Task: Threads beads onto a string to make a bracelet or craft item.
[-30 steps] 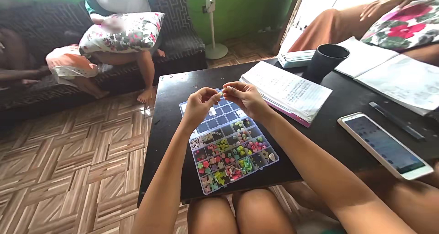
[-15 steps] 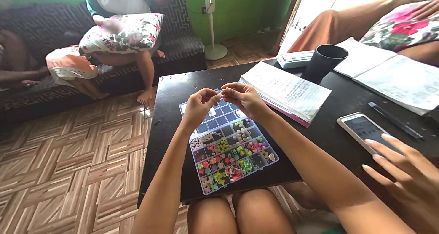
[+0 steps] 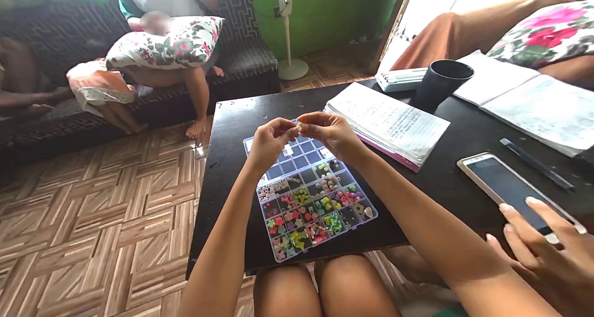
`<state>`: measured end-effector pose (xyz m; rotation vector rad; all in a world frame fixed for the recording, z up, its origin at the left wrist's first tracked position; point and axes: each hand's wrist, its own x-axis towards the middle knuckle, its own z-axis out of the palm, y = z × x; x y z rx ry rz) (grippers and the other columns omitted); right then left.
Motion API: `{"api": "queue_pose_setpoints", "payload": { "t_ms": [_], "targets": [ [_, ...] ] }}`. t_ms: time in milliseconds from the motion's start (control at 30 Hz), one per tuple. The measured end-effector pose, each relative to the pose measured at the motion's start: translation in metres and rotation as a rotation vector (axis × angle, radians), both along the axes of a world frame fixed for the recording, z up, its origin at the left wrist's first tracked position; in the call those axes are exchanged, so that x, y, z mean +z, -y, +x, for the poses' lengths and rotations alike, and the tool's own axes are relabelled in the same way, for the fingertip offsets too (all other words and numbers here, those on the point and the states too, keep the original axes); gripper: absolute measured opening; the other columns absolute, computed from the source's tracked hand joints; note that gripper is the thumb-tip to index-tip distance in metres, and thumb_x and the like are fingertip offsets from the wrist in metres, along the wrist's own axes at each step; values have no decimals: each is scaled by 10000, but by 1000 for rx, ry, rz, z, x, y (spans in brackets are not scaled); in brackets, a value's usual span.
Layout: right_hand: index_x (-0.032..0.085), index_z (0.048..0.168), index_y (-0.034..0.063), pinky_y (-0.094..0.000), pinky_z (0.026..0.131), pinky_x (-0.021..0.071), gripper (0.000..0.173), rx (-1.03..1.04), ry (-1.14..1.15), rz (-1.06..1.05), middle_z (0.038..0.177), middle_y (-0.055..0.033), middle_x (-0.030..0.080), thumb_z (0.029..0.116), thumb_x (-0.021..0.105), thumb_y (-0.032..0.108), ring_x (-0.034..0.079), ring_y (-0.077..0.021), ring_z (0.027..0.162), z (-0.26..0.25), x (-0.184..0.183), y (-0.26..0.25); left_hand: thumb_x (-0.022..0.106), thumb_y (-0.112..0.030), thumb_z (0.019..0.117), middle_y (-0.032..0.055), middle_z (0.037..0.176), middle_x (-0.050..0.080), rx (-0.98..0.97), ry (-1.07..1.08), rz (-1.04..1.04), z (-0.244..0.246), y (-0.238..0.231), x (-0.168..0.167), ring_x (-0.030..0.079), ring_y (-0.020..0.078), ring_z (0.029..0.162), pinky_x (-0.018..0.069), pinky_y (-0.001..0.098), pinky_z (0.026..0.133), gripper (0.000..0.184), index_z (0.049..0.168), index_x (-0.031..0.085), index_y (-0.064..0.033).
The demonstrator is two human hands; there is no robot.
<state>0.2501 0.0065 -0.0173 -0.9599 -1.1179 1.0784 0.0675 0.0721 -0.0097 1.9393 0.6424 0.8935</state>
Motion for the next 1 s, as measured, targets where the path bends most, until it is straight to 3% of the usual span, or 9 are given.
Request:
{"api": "queue_pose_setpoints", "payload": {
  "t_ms": [333, 533, 667, 800, 900, 1000],
  "targets": [
    [618, 1196, -10, -213, 755, 579, 278, -124, 396, 280, 970, -63, 677, 930, 637, -88, 665, -60, 817, -2, -1, 1, 628, -39, 996, 18, 906, 673, 5, 15, -35, 0, 1, 1, 631, 18, 752, 535, 175, 716, 140, 1135, 619, -20],
    [681, 1064, -26, -197, 782, 584, 136, -177, 450, 340, 1010, -69, 688, 935, 655, -59, 676, -50, 836, -2, -4, -2, 614, -28, 1000, 1, 892, 675, -5, 9, -16, -2, 2, 1, 624, 4, 738, 529, 162, 703, 133, 1130, 640, -26],
    [688, 988, -56, -199, 760, 589, 74, -176, 452, 395, 919, -59, 711, 933, 637, -55, 679, -31, 780, 0, -9, -9, 624, -20, 987, -24, 876, 690, -16, 63, -72, 3, -2, 1, 641, 1, 763, 546, 174, 734, 108, 1081, 676, -10],
    [680, 967, -57, -186, 738, 569, 66, -214, 612, 424, 891, -76, 695, 947, 636, -13, 659, -26, 755, 2, -7, -7, 628, -22, 982, -27, 855, 686, -25, 59, -110, 6, -5, -3, 643, 0, 764, 547, 181, 744, 74, 1030, 680, 1],
    [683, 967, -52, -183, 734, 555, 77, -241, 688, 440, 912, -93, 673, 946, 660, 19, 643, -44, 765, 4, -5, -6, 613, -30, 995, -30, 871, 685, -43, 44, -144, 5, -4, 1, 642, -1, 778, 545, 181, 750, 86, 1052, 672, -3],
    [681, 965, -51, -177, 740, 544, 90, -260, 710, 436, 924, -98, 664, 943, 675, 37, 635, -44, 777, 4, -3, -5, 591, -48, 1012, -18, 948, 698, -91, 21, -166, 3, -3, 3, 649, 12, 816, 549, 200, 775, 178, 1167, 660, 4]
  ]
}}
